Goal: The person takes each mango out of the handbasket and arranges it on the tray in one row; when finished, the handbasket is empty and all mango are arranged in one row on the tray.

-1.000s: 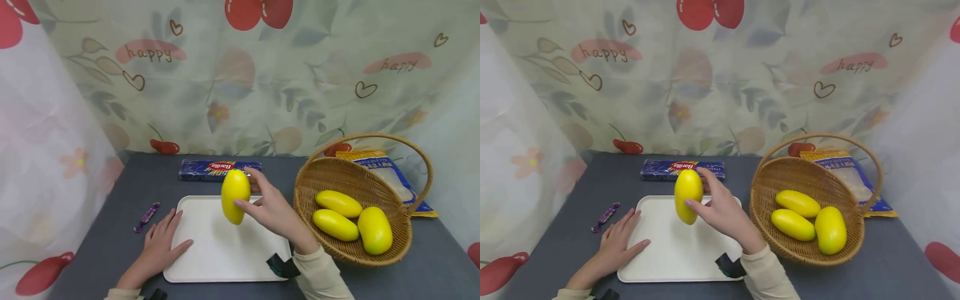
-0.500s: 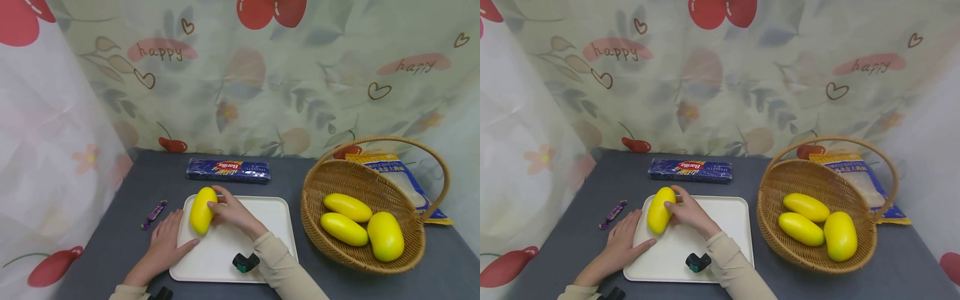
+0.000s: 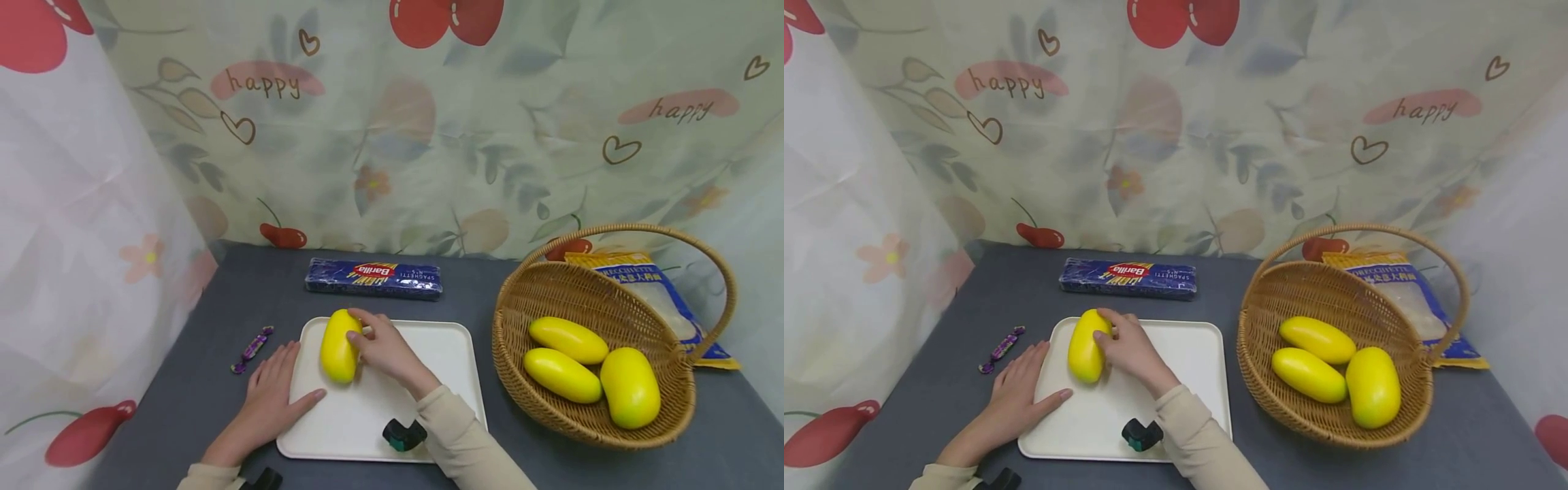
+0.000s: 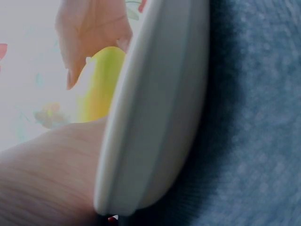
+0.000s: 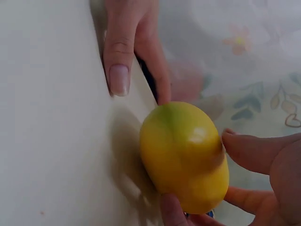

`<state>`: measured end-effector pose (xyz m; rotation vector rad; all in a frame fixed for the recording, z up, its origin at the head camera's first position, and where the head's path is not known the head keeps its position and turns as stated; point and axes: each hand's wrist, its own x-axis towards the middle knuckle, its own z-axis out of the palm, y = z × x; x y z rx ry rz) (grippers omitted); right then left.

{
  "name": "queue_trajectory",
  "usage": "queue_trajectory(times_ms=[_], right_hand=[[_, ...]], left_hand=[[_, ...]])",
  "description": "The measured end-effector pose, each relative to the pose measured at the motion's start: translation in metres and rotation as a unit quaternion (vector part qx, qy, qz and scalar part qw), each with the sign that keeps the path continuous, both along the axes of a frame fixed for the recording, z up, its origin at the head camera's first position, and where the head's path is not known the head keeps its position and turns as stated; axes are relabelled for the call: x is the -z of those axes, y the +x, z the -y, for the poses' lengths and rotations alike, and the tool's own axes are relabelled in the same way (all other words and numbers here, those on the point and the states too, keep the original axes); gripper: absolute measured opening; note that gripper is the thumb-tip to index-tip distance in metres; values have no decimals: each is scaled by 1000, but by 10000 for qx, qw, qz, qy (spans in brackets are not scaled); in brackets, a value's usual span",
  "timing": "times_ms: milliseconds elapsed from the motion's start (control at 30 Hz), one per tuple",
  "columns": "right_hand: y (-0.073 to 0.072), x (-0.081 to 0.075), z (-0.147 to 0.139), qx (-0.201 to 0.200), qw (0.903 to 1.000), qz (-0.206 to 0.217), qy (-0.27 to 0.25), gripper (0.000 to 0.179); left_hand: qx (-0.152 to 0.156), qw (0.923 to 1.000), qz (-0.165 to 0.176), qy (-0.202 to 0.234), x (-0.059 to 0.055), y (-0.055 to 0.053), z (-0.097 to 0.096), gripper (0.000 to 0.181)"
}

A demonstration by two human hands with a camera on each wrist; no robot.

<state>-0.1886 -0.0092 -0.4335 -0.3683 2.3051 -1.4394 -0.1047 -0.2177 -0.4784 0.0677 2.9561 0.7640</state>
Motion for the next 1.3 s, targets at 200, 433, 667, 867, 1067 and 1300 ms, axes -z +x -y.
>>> queue_trajectory(times_ms=[200,433,667,867,1067,1300], right_hand=[[6,4,8,-225,9995,-225,71,72],[9,6,19,-98,9992,-379,-100,70],[10,6,26,-173,9989,-390,-174,70],[11,4,29,-187,9991,-374,-112,70],[13,1,31,-173,9989,-424,36,74],[38,-38,5,-403,9914,-931,830,74]], left_hand=[[18,9998,197,23,-4,1,-1,102],[109,9997,193,58,-3,-2,-5,101],[95,9999,103,58,0,-2,-4,102],[68,9999,127,66,1,-3,-2,102],[67,10000,47,32,1,-4,-1,102],[72,9999,-101,73,4,-1,1,99]])
